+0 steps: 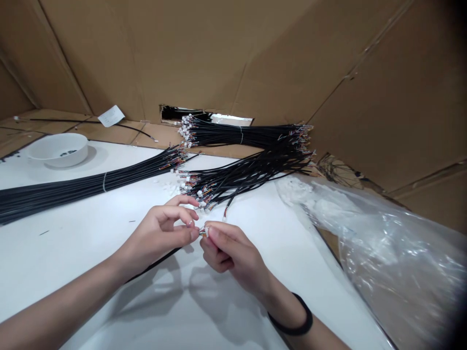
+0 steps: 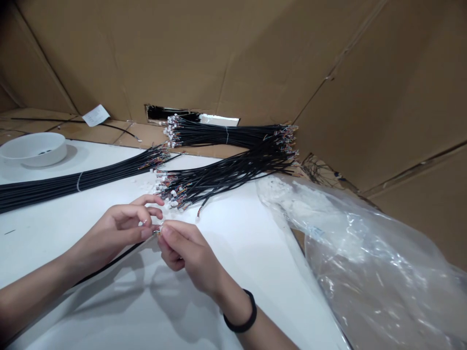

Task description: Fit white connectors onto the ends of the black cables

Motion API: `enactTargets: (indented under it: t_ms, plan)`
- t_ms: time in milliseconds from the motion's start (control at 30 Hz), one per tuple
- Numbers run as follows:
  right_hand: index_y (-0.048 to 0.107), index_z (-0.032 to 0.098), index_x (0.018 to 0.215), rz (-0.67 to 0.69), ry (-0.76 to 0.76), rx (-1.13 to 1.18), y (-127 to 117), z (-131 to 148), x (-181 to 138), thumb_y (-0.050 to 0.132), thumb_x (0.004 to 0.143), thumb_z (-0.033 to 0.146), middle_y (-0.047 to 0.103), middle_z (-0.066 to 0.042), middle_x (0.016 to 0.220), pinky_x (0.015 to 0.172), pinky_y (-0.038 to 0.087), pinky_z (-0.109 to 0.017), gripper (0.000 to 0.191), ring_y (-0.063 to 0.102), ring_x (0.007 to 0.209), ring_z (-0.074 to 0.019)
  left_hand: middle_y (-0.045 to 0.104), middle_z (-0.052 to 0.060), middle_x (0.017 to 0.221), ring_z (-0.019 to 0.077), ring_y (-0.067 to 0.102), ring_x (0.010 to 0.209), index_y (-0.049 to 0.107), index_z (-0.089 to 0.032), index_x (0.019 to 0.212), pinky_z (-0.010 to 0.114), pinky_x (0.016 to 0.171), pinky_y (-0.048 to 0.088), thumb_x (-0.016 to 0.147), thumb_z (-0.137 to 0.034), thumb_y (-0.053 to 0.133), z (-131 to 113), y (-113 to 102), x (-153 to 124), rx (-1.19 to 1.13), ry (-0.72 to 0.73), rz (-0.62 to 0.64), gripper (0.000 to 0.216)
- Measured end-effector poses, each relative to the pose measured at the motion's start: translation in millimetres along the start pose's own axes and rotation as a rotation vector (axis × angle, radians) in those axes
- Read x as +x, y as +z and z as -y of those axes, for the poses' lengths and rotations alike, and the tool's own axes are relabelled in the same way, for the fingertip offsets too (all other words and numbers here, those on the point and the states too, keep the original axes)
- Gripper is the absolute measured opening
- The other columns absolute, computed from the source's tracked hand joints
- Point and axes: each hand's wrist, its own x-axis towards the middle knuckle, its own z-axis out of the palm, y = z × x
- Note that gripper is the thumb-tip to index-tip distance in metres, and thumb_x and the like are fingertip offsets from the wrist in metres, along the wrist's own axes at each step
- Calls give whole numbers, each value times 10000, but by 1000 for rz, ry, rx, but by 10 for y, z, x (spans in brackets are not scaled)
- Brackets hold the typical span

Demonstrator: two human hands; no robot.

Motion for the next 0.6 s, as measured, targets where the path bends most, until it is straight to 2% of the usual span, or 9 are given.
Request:
enactTargets:
  t_ms: [233, 367, 600]
  plan:
    - [362, 198, 610, 37, 48, 60, -11, 3, 0, 570, 904, 472, 232, 102, 522, 397, 95, -217, 452, 153, 424, -40, 514, 79, 1079, 162, 536, 950, 673, -164, 628, 216, 713, 524, 717, -119, 733, -3, -6, 11, 47, 66, -5, 116]
    - [353, 201, 607, 41, 62, 108, 3, 20, 6, 594, 884, 467, 223, 110, 502, 396, 81, -215, 454, 146, 409, -35, 485, 64, 1113, 132, 568, 901, 669, -167, 663, 211, 720, 533, 763, -131, 710, -28, -13, -22, 164, 134, 6, 114]
    - [359, 197, 624, 44, 32, 158, -5, 42, 20, 569, 907, 425, 226, 111, 507, 401, 75, -211, 420, 127, 410, -32, 511, 34, 1069, 104, 597, 865, 652, -186, 799, 245, 820, 488, 824, -61, 650, -67, 23, -87, 629, 546, -61, 128]
